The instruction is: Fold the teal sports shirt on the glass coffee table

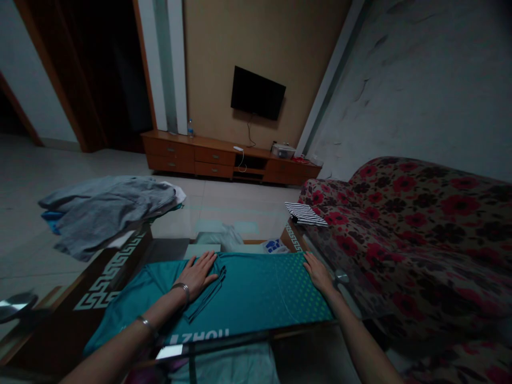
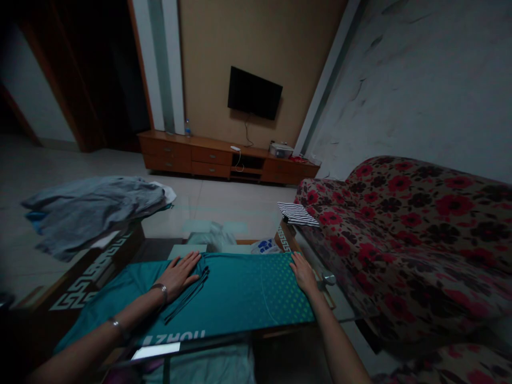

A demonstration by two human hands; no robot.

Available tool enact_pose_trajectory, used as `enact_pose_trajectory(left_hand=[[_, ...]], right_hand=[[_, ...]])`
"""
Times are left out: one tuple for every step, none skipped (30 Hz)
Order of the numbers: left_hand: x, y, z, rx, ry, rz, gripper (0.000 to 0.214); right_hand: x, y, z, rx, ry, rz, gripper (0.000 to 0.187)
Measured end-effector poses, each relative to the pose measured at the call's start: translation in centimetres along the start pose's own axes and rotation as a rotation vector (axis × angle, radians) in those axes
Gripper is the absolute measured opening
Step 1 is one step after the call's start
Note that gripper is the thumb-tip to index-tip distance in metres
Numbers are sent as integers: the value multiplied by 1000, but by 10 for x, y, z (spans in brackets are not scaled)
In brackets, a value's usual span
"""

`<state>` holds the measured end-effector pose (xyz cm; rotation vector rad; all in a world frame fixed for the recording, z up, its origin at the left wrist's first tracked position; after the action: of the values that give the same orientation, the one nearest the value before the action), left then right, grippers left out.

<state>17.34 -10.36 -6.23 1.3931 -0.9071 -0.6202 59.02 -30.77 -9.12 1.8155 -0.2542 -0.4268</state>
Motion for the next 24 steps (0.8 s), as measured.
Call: enact_pose_trajectory(left_hand=[[1, 1, 0, 2, -6, 5, 65], [2, 2, 0, 6, -15, 12, 65], [2, 4, 1, 13, -22, 18, 64], [2, 6, 4, 26, -21, 21, 63], [0, 10, 8, 47, -11, 18, 61], [-4, 15, 14, 75, 12, 6, 59], [-10, 20, 22, 108, 43, -16, 57], [-17, 25, 32, 140, 81, -44, 56], [-26, 29, 43, 164, 120, -76, 54], [-34, 32, 55, 175, 160, -107, 53], [-44, 32, 66, 171, 204, -135, 53], [-54, 32, 77, 158, 252, -159, 53], [-65, 30, 87, 140, 300, -178, 53], [-74, 29, 96, 123, 343, -192, 54], [-82, 27, 102, 109, 376, -201, 55], [-87, 26, 106, 99, 396, -204, 56], [-91, 26, 109, 93, 405, -202, 57], [-93, 27, 110, 90, 409, -194, 57], [-94, 28, 110, 89, 406, -183, 58], [-93, 29, 109, 86, 399, -168, 58], [-93, 31, 109, 80, 396, -150, 58], [-93, 33, 110, 74, 401, -133, 57], [-94, 35, 113, 73, 415, -121, 57], [-96, 38, 117, 77, 435, -116, 56]], right_hand=[[3, 0, -1, -9, 4, 9, 53], [3, 0, -1, -14, 4, 16, 53], [3, 1, -1, -14, 1, 23, 53], [1, 2, 0, -10, -8, 27, 53], [-1, 4, 0, -3, -19, 28, 53], [-4, 4, 1, 5, -29, 28, 53], [-9, 4, 1, 13, -30, 29, 53], [-14, 2, 2, 15, -19, 31, 54], [-21, -1, 3, 14, 2, 33, 54], [-27, -6, 4, 9, 26, 35, 54], [-32, -12, 6, 4, 46, 39, 54], [-35, -18, 7, 0, 57, 42, 54], [-35, -23, 8, -1, 56, 41, 54], [-33, -27, 9, 0, 51, 40, 54], [-31, -30, 9, 4, 48, 39, 54], [-27, -31, 9, 10, 52, 38, 55], [-24, -31, 10, 17, 62, 38, 55], [-20, -31, 10, 24, 72, 39, 56], [-16, -29, 10, 31, 80, 44, 56], [-12, -27, 11, 38, 79, 50, 56], [-7, -24, 12, 48, 67, 56, 56], [-3, -21, 14, 59, 49, 63, 56], [1, -18, 17, 74, 31, 69, 57], [3, -16, 20, 92, 19, 74, 56]])
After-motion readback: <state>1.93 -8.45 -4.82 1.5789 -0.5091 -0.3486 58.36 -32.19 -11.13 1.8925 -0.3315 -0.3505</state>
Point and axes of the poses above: each hand's wrist, its own z-axis away from the middle knuckle, its own y-axis out of the back of the hand, x = y × z, the point moved 10 cm from there along -z, towards the middle knuckle, and after that the axes turned 3 degrees about -y, right-handed, at the moved point
